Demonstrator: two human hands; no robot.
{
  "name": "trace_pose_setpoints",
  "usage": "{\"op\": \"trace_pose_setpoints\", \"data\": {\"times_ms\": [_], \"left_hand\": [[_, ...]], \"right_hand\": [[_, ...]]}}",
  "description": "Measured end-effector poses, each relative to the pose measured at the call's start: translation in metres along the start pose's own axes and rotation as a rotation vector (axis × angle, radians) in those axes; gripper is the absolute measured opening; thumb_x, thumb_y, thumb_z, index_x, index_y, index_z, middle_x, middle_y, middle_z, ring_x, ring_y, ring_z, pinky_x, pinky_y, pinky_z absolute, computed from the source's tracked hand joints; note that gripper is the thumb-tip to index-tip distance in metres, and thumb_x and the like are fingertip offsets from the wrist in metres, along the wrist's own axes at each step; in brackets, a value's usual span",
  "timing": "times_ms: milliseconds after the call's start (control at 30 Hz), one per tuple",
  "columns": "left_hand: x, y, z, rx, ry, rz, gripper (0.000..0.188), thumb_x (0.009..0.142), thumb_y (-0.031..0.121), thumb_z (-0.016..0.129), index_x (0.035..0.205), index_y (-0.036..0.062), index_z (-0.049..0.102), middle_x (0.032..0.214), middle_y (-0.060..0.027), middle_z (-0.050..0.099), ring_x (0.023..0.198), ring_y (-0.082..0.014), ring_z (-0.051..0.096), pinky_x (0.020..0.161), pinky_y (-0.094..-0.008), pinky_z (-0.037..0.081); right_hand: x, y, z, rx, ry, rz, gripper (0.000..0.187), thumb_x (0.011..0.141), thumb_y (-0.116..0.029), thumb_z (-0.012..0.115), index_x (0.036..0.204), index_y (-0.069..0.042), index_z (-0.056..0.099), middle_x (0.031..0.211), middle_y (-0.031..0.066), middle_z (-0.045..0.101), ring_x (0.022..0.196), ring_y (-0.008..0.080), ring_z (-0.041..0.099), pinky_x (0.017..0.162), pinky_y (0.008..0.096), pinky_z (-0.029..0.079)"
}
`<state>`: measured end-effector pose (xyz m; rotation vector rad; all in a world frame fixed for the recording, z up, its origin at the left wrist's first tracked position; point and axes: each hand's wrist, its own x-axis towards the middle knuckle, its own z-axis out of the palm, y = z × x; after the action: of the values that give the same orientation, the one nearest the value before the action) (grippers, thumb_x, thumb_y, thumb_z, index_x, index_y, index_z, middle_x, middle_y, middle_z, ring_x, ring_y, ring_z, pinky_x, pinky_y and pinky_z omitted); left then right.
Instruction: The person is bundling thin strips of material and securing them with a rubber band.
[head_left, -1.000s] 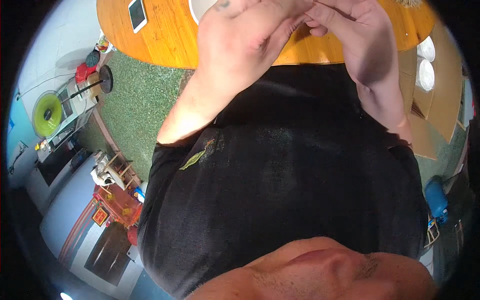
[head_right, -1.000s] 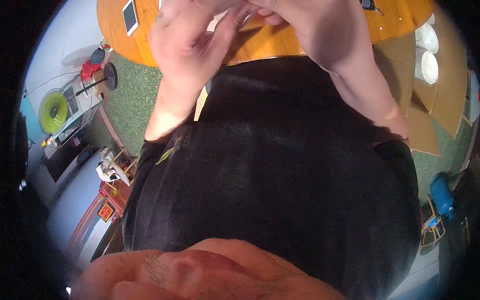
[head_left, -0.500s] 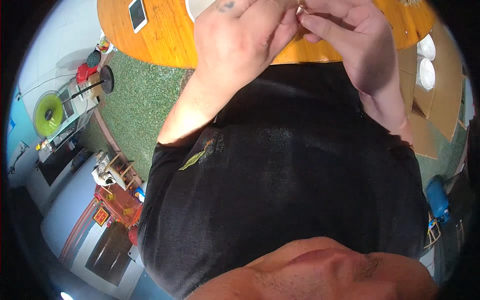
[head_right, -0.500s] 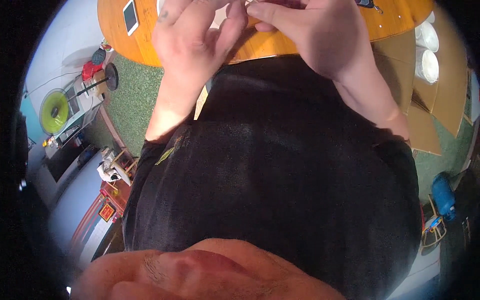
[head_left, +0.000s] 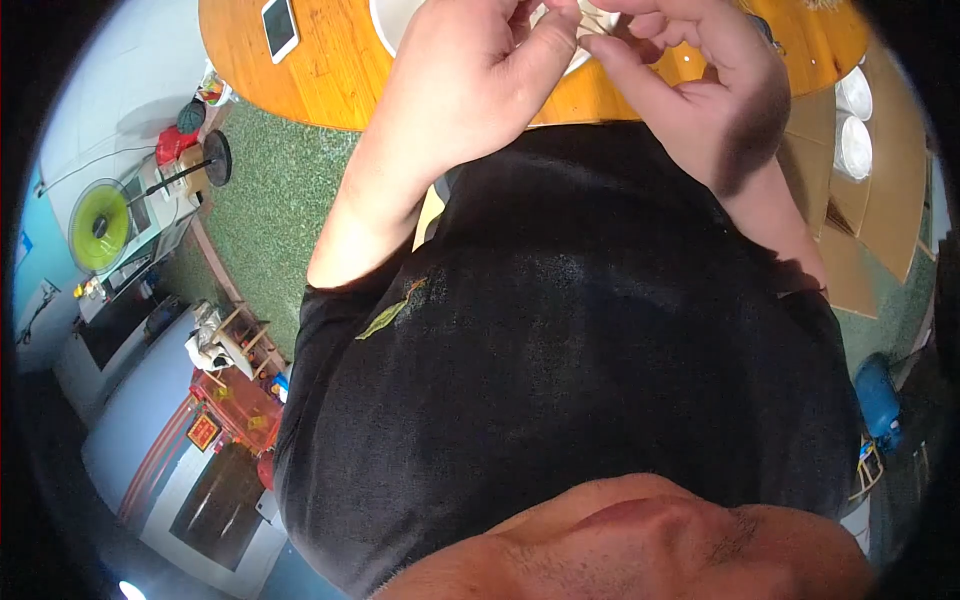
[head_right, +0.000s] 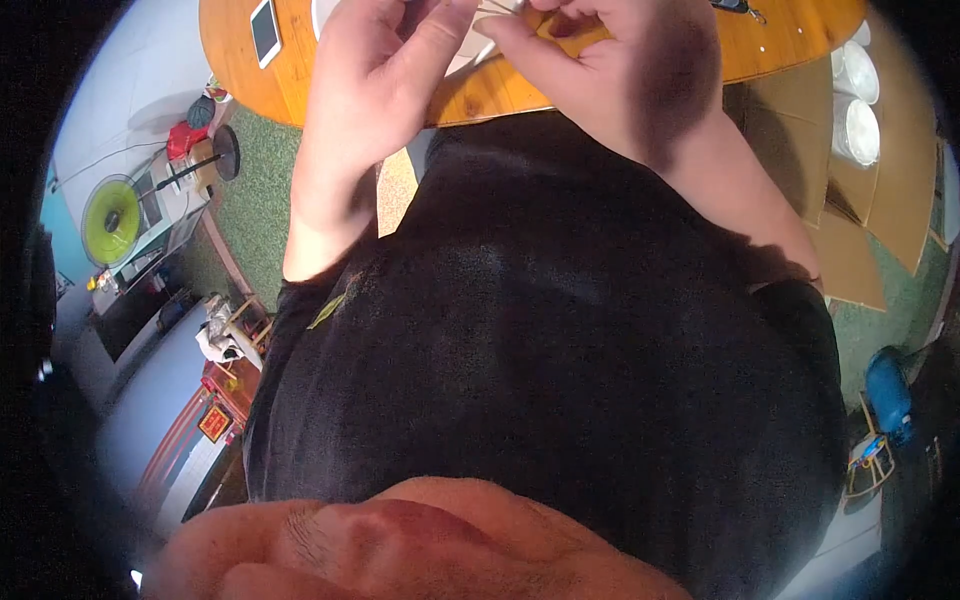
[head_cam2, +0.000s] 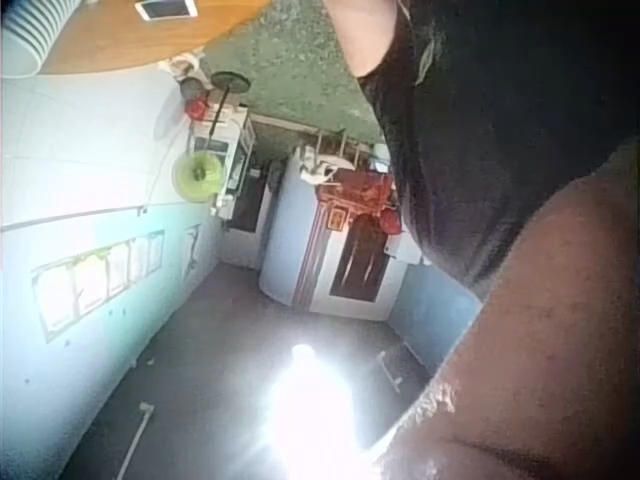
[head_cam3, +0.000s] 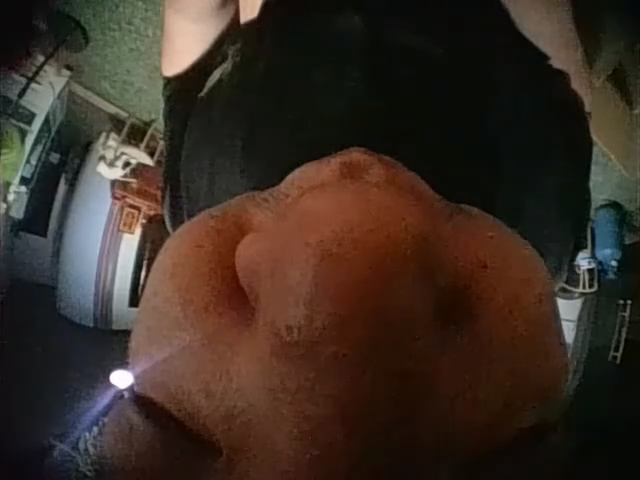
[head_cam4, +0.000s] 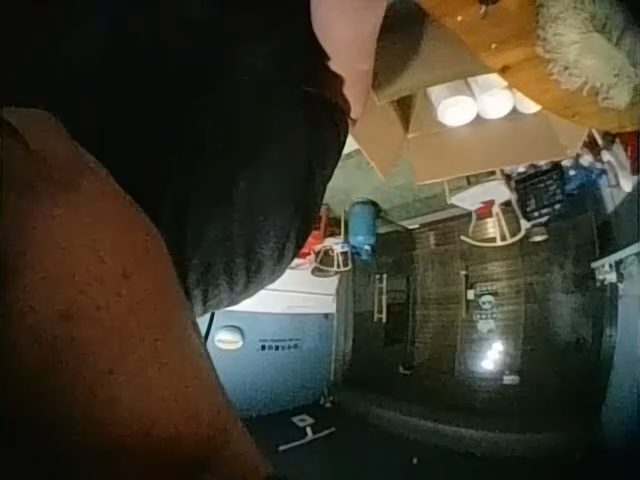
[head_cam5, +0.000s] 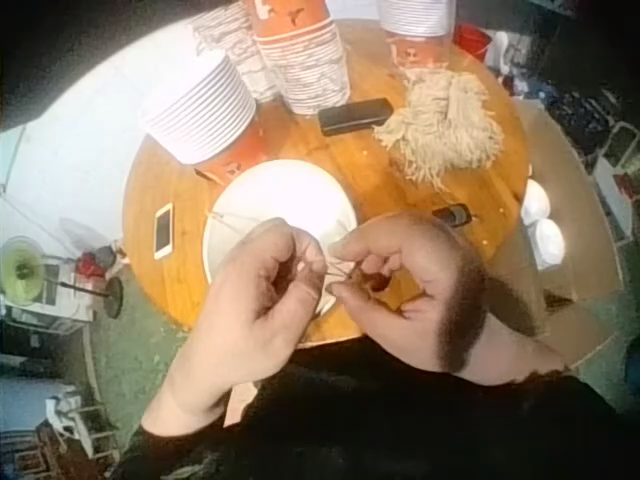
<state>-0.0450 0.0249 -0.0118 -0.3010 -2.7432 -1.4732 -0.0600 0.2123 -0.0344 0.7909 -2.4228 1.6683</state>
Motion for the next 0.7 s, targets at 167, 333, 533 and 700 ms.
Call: {"op": "trace_pose_setpoints", "data": {"times_ms": [167, 333, 533, 700], "left_hand": [[-0.004, -0.002, -0.001, -0.245, -0.076, -0.189, 0.004, 0.097, 0.001, 0.059, 0.093, 0.0004, 0.057, 0.083, -0.0003, 0.053, 0.074, -0.0076, 0.049, 0.064, -0.0241, 0.042], [-0.004, -0.001, 0.001, -0.149, -0.057, -0.095, 0.004, 0.097, 0.000, 0.060, 0.094, 0.0018, 0.057, 0.084, 0.0014, 0.051, 0.073, -0.0052, 0.046, 0.062, -0.0216, 0.039], [-0.006, 0.003, 0.001, -0.301, -0.019, -0.154, 0.009, 0.093, -0.002, 0.065, 0.098, 0.0030, 0.059, 0.086, 0.0016, 0.047, 0.072, -0.0056, 0.044, 0.061, -0.0216, 0.036], [-0.002, -0.001, -0.003, 0.066, -0.001, 0.107, 0.013, 0.088, -0.003, 0.070, 0.098, 0.0038, 0.064, 0.083, -0.0036, 0.050, 0.068, -0.0119, 0.047, 0.059, -0.0257, 0.036]], "right_hand": [[0.001, 0.004, 0.003, -0.094, 0.025, -0.089, 0.028, 0.079, 0.006, 0.080, 0.100, -0.004, 0.065, 0.091, 0.0073, 0.067, 0.071, 0.0146, 0.063, 0.065, 0.0270, 0.050], [-0.004, 0.014, 0.010, 0.136, 0.042, 0.090, 0.023, 0.084, 0.010, 0.074, 0.100, -0.002, 0.062, 0.087, 0.0055, 0.066, 0.073, 0.0100, 0.061, 0.065, 0.0244, 0.049], [0.004, 0.011, 0.012, 0.440, 0.059, 0.303, 0.017, 0.090, 0.011, 0.068, 0.097, 0.000, 0.057, 0.089, 0.0069, 0.070, 0.081, 0.0091, 0.066, 0.074, 0.0226, 0.054], [0.005, 0.010, 0.006, 0.405, 0.033, 0.343, 0.017, 0.090, 0.009, 0.070, 0.097, 0.000, 0.057, 0.090, 0.0087, 0.071, 0.082, 0.0103, 0.068, 0.077, 0.0233, 0.055]]}}
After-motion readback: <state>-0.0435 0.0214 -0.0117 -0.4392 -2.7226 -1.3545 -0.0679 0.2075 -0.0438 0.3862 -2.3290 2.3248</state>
